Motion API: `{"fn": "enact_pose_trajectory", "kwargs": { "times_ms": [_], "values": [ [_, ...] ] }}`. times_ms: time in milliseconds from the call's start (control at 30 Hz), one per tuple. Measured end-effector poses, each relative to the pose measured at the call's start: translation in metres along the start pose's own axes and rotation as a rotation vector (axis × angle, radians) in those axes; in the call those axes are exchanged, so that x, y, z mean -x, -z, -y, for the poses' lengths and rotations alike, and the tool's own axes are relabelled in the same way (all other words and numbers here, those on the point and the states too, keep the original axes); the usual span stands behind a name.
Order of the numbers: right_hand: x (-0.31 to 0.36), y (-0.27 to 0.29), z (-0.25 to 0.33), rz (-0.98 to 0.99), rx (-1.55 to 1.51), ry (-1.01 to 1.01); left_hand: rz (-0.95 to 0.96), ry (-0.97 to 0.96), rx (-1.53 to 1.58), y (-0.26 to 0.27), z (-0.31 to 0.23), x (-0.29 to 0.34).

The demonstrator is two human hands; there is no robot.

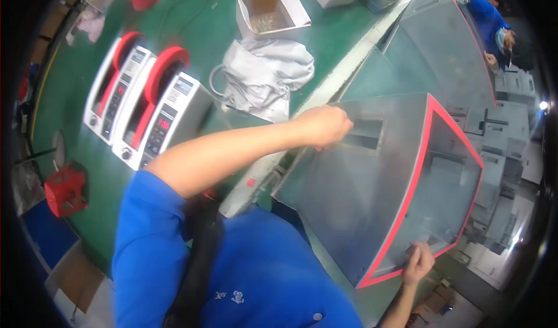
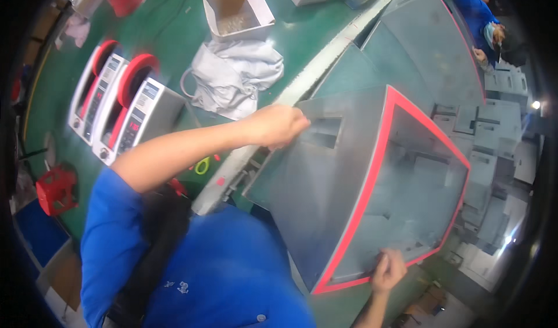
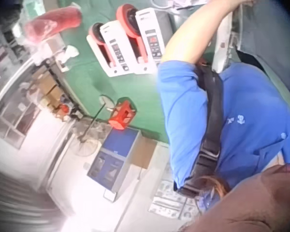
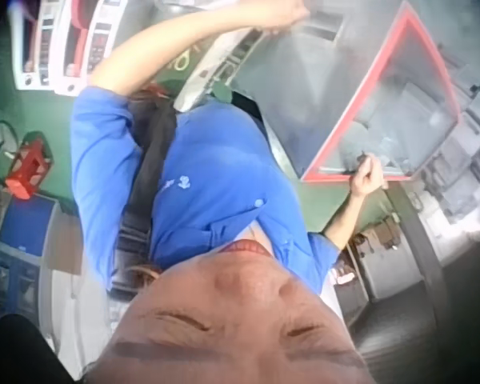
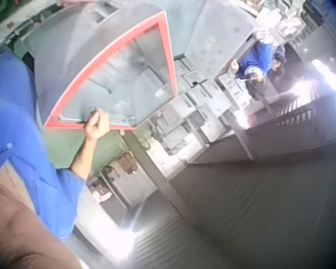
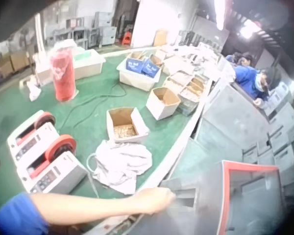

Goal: Applying and trimming red and grey protective tape or film to the edges and openings of a metal enclosure.

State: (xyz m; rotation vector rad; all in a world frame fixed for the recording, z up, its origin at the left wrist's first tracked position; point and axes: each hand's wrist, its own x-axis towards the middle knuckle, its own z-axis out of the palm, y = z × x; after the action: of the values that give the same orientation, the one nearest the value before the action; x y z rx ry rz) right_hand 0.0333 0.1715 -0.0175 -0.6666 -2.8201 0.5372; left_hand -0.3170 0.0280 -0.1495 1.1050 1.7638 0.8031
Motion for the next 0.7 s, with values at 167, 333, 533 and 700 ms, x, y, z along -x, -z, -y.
{"fn": "enact_pose_trajectory", "kwargs": {
  "times_ms": [167, 333, 533, 700],
  "values": [
    [0.028, -0.010, -0.006, -0.181, -0.111, -0.078, -0.296, 0.023, 0.866, -0.007, -0.016, 0.049],
    [0.004, -0.012, -0.012, -0.381, -0.039, 0.275, -0.638, 0.087, 0.783, -0.055, -0.048, 0.113],
    [0.028, 0.000, -0.038, -0.744, -0.188, 0.596, -0.659, -0.240, 0.778, -0.166, -0.091, 0.150],
    [0.078, 0.056, -0.161, -1.108, -0.012, 0.319, -0.954, -0.284, 0.605, -0.229, -0.115, 0.148]
  ]
}}
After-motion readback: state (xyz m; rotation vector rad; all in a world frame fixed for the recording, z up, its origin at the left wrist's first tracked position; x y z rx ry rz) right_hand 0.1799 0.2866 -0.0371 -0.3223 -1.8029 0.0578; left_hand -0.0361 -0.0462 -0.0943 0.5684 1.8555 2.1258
